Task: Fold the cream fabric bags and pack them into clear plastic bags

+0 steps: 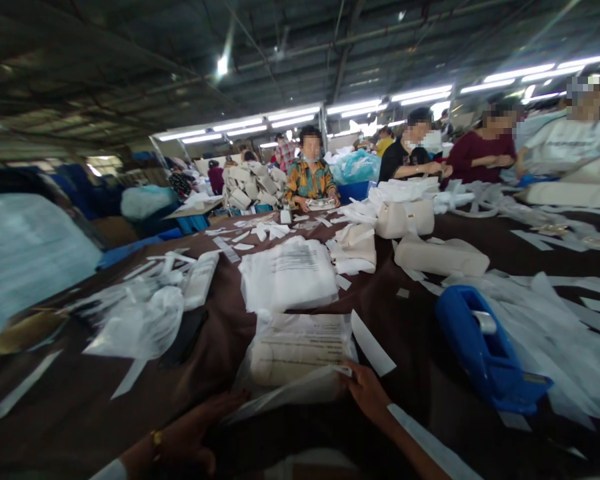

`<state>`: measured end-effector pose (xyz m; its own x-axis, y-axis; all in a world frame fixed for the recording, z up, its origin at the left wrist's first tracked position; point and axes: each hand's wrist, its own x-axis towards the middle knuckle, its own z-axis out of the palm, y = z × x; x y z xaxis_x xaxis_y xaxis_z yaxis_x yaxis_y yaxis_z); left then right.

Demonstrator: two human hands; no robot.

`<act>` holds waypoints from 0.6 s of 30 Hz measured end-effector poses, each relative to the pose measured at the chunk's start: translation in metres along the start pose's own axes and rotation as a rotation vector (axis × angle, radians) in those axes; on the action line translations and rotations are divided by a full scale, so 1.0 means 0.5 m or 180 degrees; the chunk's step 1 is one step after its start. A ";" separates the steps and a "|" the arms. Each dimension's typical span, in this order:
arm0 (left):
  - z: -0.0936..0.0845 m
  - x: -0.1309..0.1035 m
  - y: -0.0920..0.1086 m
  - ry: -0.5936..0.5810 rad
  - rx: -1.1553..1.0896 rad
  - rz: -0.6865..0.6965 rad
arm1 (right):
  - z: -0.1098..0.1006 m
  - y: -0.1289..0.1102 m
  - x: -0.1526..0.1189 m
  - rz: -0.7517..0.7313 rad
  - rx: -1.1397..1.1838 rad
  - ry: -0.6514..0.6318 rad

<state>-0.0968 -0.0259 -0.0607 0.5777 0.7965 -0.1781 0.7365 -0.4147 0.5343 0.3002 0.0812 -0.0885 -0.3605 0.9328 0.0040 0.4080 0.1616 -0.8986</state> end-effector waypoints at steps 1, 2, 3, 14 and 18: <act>-0.006 -0.006 -0.011 0.0221 -0.0090 -0.0190 | 0.004 -0.003 0.007 0.0058 0.0043 0.0050; -0.010 -0.003 -0.017 0.0543 -0.0236 -0.0355 | 0.005 -0.008 0.013 0.0084 0.0104 0.0038; -0.011 0.006 -0.016 0.0915 -0.0423 -0.0492 | 0.003 -0.013 0.017 0.0096 0.0180 0.0006; 0.071 0.087 0.083 0.3021 -0.0898 -0.1910 | 0.028 -0.035 -0.082 0.0589 -0.0470 0.1466; 0.071 0.060 0.098 0.2638 -0.0723 -0.2446 | 0.037 -0.036 -0.074 0.0764 -0.0706 0.1160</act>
<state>-0.0309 -0.0378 -0.0692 -0.4666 0.8839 0.0315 0.6650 0.3271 0.6714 0.2906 0.0377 -0.0806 0.0667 0.9978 -0.0029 0.6267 -0.0442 -0.7780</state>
